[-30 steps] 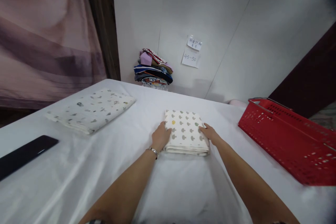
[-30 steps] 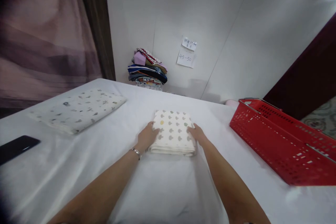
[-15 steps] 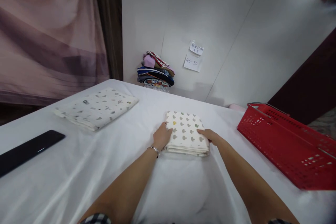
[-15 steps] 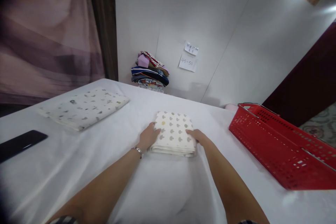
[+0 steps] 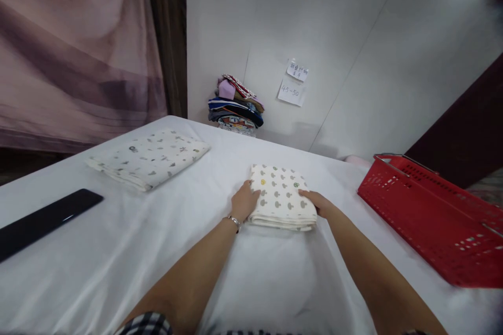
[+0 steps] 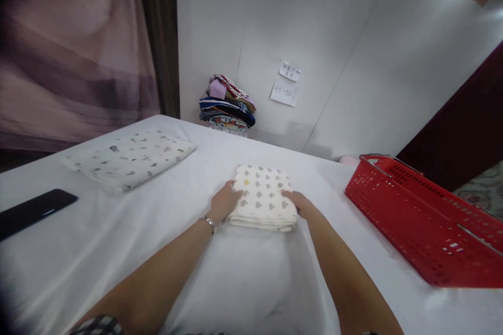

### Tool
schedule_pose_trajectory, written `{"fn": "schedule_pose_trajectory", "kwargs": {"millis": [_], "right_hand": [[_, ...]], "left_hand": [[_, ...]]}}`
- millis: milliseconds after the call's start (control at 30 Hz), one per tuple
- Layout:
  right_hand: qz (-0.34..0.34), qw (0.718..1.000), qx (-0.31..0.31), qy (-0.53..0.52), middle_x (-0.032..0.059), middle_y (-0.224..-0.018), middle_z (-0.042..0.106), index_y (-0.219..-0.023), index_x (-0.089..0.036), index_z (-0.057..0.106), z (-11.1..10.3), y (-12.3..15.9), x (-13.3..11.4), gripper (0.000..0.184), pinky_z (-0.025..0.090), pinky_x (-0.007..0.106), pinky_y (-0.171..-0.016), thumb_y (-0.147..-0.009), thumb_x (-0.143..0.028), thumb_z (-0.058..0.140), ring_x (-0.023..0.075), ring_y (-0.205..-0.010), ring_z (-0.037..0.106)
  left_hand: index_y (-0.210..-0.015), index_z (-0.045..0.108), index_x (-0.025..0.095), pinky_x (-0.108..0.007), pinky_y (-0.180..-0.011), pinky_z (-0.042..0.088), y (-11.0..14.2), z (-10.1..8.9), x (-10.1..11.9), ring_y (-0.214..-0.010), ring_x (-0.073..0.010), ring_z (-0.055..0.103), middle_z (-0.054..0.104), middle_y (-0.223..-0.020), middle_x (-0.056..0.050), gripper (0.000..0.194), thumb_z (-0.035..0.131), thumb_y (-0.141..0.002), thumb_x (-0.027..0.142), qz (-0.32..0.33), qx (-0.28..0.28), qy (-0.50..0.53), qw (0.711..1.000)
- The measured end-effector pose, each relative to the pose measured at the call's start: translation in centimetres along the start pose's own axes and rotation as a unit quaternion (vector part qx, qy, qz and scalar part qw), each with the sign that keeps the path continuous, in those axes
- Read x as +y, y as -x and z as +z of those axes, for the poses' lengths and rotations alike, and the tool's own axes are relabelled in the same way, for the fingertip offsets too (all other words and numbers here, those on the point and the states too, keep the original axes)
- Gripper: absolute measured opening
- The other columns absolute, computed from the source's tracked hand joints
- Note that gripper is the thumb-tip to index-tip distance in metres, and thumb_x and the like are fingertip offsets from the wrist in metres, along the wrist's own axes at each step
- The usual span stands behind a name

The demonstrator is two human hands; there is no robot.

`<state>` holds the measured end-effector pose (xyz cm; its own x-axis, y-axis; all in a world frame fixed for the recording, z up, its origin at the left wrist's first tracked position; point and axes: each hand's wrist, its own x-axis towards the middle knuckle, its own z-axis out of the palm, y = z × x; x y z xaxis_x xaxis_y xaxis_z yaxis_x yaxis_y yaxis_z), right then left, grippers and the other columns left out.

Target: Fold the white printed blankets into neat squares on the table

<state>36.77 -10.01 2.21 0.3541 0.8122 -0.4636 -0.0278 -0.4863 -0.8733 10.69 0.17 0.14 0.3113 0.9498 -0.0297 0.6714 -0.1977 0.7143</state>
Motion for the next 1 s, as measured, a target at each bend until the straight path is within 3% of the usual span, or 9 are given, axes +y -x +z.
{"fn": "schedule_pose_trajectory", "kwargs": {"millis": [133,200,300,467,633,800,1000], "right_hand": [[-0.059,0.997,0.039,-0.032,0.0147,-0.107,0.067,-0.121,-0.013,0.051,0.5,-0.2,0.7,0.057,0.056,0.036,-0.076,-0.072,-0.035,0.07,0.024,-0.088,0.067],[-0.094,0.991,0.082,-0.041,0.0132,-0.112,0.065,-0.13,-0.016,0.043,1.2,-0.4,0.7,0.068,0.056,0.036,-0.075,-0.071,-0.034,0.071,0.0237,-0.089,0.066],[-0.123,0.987,0.087,-0.052,0.0107,-0.117,0.062,-0.138,-0.021,0.032,2.7,-0.9,0.4,0.08,0.055,0.034,-0.077,-0.07,-0.036,0.072,0.022,-0.093,0.065],[-0.079,0.992,0.099,0.029,0.0143,-0.116,0.062,-0.136,-0.016,0.037,4.6,-1.9,0.5,0.082,0.054,0.035,-0.077,-0.066,-0.037,0.075,0.0238,-0.094,0.064],[-0.07,0.99,0.108,0.056,0.0136,-0.121,0.06,-0.134,-0.017,0.04,4.6,-1.8,0.6,0.081,0.053,0.034,-0.079,-0.065,-0.044,0.073,0.0231,-0.097,0.063],[-0.042,0.989,0.115,0.088,0.0133,-0.125,0.056,-0.139,-0.022,0.033,4.6,0.3,0.5,0.084,0.053,0.033,-0.073,-0.069,-0.057,0.064,0.024,-0.097,0.062],[-0.036,0.995,0.068,0.07,0.0122,-0.125,0.056,-0.143,-0.028,0.022,4.6,3.6,2.1,0.089,0.052,0.03,-0.06,-0.07,-0.062,0.06,0.0246,-0.089,0.063]], "left_hand": [[-0.13,0.039,0.027,-0.033,-0.084,0.041,-0.6,-0.5,0.1,-0.105,-0.0238,0.058,0.061,-0.117,-0.007,0.054,0.051,-0.081,0.044,0.0,0.003,0.04,0.999],[-0.132,0.037,0.028,-0.031,-0.084,0.042,-1.3,-1.4,0.0,-0.104,-0.0222,0.058,0.061,-0.117,-0.005,0.056,0.052,-0.08,0.042,0.013,0.023,0.07,0.997],[-0.135,0.034,0.028,-0.03,-0.085,0.042,-2.5,-3.1,-0.6,-0.104,-0.022,0.057,0.059,-0.119,-0.005,0.06,0.054,-0.079,0.043,0.007,0.057,0.08,0.995],[-0.134,0.037,0.024,-0.033,-0.087,0.041,-3.3,-4.4,-2.2,-0.108,-0.0254,0.055,0.057,-0.123,-0.009,0.064,0.056,-0.076,0.044,-0.062,-0.007,0.045,0.997],[-0.134,0.037,0.024,-0.032,-0.086,0.041,-3.1,-4.0,-2.6,-0.109,-0.0258,0.055,0.057,-0.123,-0.009,0.063,0.053,-0.077,0.045,-0.06,-0.01,0.03,0.998],[-0.133,0.039,0.023,-0.03,-0.086,0.04,-3.4,-3.9,-3.0,-0.106,-0.0239,0.056,0.059,-0.121,-0.008,0.065,0.055,-0.076,0.048,-0.053,-0.006,0.043,0.998],[-0.131,0.042,0.021,-0.029,-0.086,0.041,-2.9,-3.7,-3.1,-0.104,-0.0229,0.057,0.059,-0.121,-0.009,0.065,0.05,-0.078,0.057,-0.054,0.001,0.063,0.997]]}}
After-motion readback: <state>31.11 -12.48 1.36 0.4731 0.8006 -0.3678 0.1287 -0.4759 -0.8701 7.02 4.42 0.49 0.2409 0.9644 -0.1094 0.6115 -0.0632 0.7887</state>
